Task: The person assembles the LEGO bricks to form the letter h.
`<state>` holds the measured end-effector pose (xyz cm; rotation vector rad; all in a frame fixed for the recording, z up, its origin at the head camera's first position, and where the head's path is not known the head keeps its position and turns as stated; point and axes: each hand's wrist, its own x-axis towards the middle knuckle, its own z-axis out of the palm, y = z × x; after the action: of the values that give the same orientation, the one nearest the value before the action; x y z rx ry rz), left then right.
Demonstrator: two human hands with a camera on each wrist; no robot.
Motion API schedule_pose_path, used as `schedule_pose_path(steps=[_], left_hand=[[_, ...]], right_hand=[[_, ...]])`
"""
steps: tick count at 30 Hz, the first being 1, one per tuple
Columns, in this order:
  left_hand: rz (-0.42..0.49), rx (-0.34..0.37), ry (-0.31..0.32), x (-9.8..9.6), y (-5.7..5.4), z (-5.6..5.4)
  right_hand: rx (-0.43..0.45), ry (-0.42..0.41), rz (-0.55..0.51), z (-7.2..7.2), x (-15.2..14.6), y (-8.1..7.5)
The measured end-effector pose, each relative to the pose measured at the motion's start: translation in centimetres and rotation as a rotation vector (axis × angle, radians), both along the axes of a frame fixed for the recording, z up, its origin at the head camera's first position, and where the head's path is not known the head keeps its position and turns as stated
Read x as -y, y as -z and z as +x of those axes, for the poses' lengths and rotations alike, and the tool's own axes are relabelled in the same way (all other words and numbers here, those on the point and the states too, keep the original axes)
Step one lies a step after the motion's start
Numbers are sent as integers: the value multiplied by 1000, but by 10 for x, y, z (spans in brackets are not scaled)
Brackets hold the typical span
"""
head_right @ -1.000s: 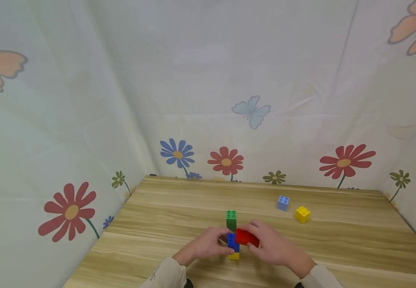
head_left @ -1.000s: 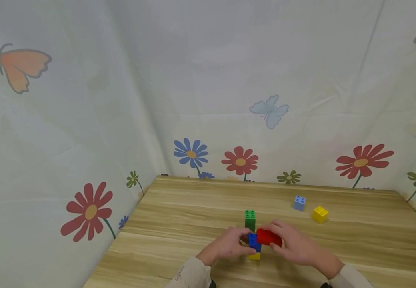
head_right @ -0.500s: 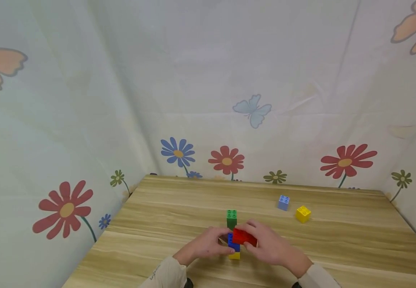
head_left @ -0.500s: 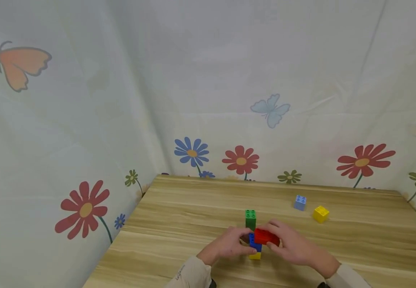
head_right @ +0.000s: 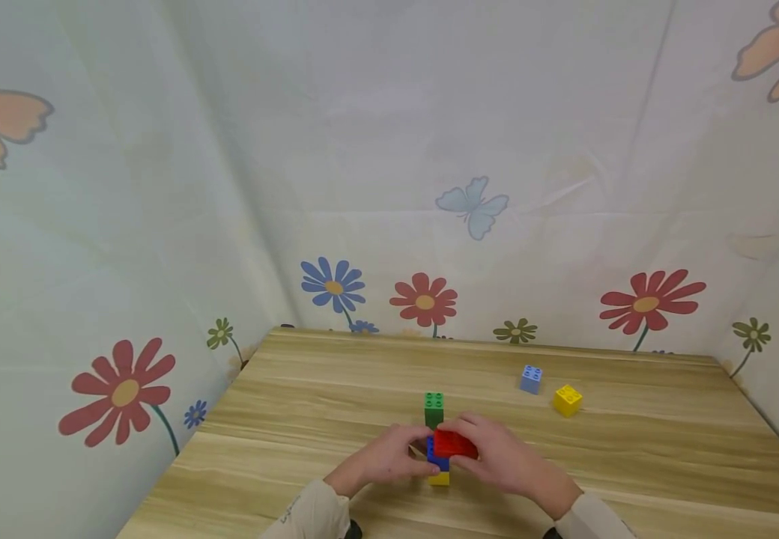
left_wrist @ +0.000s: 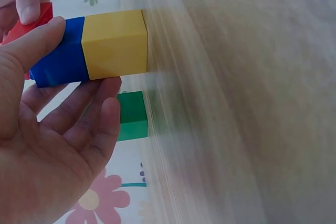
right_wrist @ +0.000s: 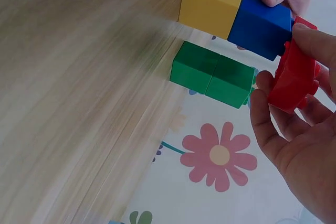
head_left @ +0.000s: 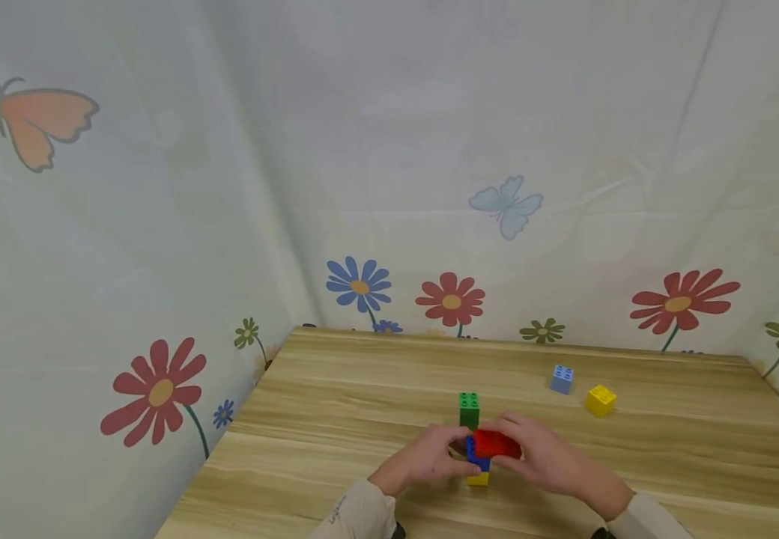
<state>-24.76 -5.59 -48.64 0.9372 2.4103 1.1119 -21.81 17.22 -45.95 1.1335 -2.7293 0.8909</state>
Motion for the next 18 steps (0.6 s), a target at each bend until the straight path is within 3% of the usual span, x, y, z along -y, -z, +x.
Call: schedule_pose_path(steps=[9,18], left_hand=[[-18,-18,-11,-1,-2,2],[-5,-2,-11,-2,-2,2]], right_hand=[[24,5,3,3,7,-8],[-4,24,36,3,10,-7]])
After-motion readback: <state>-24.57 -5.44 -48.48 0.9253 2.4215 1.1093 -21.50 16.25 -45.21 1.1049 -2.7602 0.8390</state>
